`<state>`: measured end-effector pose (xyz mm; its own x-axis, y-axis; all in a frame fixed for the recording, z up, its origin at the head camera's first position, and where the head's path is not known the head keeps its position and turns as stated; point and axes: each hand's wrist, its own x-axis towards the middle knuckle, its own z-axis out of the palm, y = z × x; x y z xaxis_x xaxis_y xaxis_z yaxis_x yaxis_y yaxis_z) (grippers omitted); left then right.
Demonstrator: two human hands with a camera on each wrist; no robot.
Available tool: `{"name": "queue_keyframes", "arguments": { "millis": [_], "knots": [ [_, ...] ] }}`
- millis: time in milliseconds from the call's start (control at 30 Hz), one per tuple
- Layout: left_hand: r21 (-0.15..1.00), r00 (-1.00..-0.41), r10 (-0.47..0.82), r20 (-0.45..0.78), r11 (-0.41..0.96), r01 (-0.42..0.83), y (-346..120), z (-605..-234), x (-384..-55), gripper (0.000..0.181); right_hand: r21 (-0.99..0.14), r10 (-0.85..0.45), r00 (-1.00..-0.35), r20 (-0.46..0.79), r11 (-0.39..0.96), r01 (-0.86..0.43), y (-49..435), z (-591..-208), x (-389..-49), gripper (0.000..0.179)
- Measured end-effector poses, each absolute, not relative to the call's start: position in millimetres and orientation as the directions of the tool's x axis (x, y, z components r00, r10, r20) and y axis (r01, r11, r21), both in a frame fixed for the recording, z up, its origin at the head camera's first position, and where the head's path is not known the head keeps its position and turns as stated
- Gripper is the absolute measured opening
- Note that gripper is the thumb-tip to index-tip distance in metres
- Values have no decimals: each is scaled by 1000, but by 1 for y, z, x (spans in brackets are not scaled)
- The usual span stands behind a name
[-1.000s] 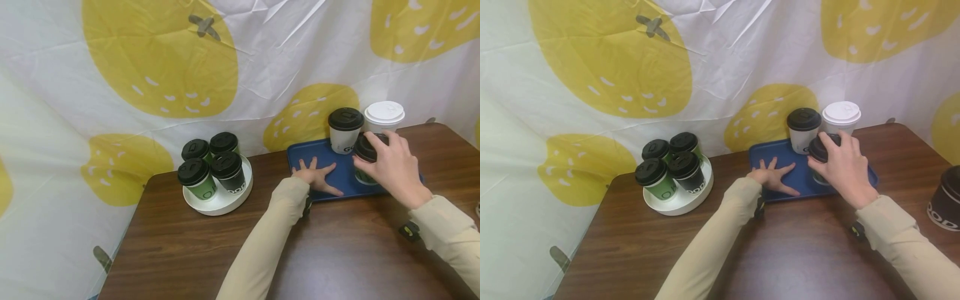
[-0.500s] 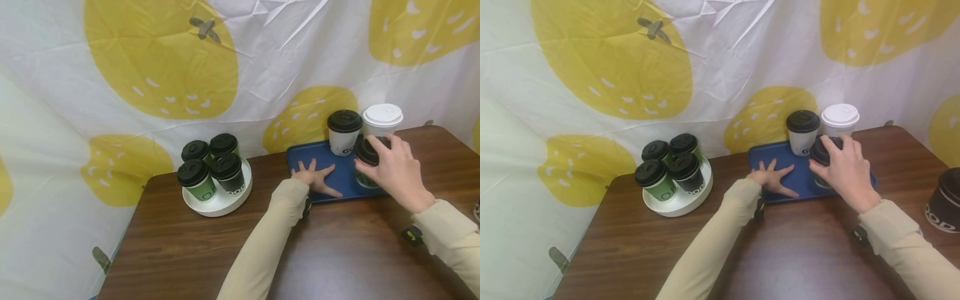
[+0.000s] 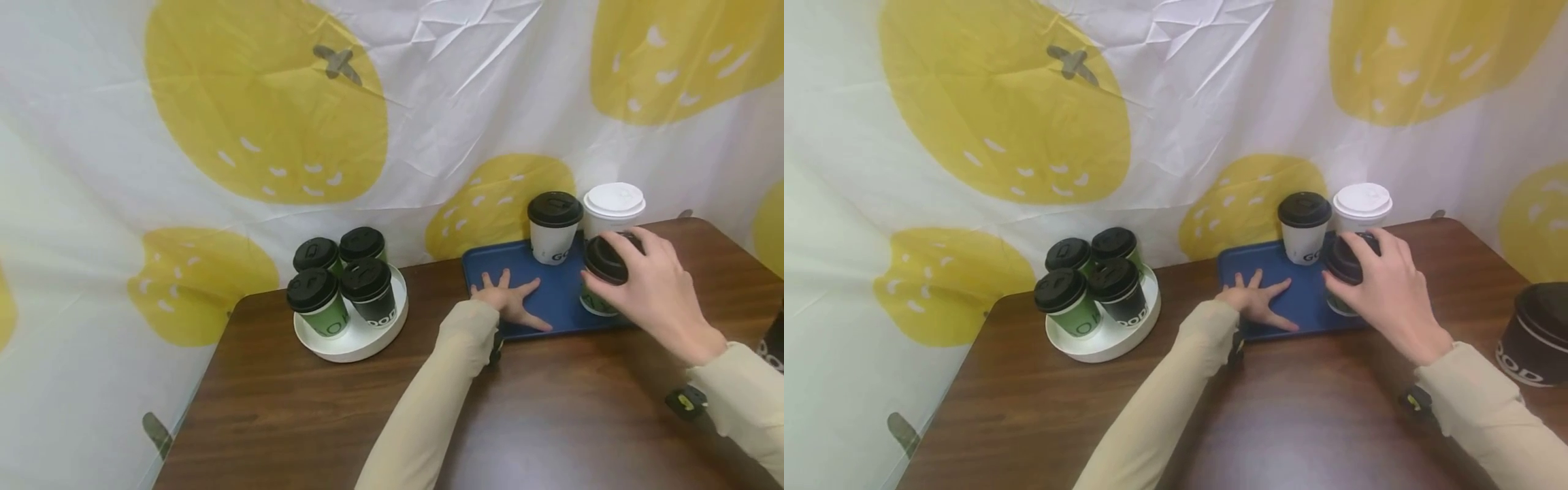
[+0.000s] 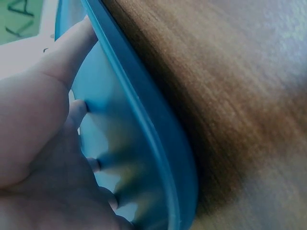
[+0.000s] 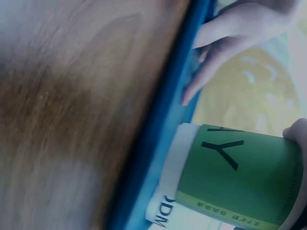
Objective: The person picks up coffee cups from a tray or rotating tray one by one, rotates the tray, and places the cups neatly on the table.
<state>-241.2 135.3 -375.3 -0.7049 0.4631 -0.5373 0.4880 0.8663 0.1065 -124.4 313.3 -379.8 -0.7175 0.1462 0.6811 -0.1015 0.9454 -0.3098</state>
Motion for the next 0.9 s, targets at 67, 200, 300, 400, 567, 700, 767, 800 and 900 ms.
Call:
{"name": "queue_keyframes", "arguments": {
  "millis": [67, 200, 300, 400, 567, 700, 767, 800, 900],
  "knots": [
    [115, -707, 465, -533, 867, 484, 136, -375, -242, 91, -280, 132, -699, 703, 954, -102, 315, -376, -117, 70],
    [117, -708, 457, -539, 873, 474, 138, -374, -243, 92, -270, 146, -698, 701, 960, -70, 318, -373, -101, 71],
    [118, -704, 461, -540, 870, 479, 139, -373, -244, 91, -282, 174, -700, 692, 958, -41, 320, -373, -89, 70],
    [124, -704, 474, -529, 864, 488, 139, -373, -245, 91, -281, 190, -698, 690, 960, -16, 322, -375, -77, 69],
    [140, -703, 484, -520, 861, 489, 138, -373, -246, 89, -257, 187, -659, 729, 966, -10, 327, -379, -60, 70],
    [150, -701, 488, -520, 860, 488, 137, -372, -245, 89, -248, 175, -571, 802, 967, -51, 330, -384, -48, 102],
    [151, -700, 487, -522, 861, 486, 137, -371, -245, 89, -255, 176, -524, 833, 963, -82, 332, -388, -41, 101],
    [150, -700, 486, -524, 861, 486, 137, -371, -244, 89, -268, 185, -507, 842, 959, -95, 332, -390, -37, 101],
    [152, -695, 483, -533, 862, 483, 138, -369, -243, 90, -309, 219, -477, 851, 944, -119, 335, -393, -23, 102]
  ]
}}
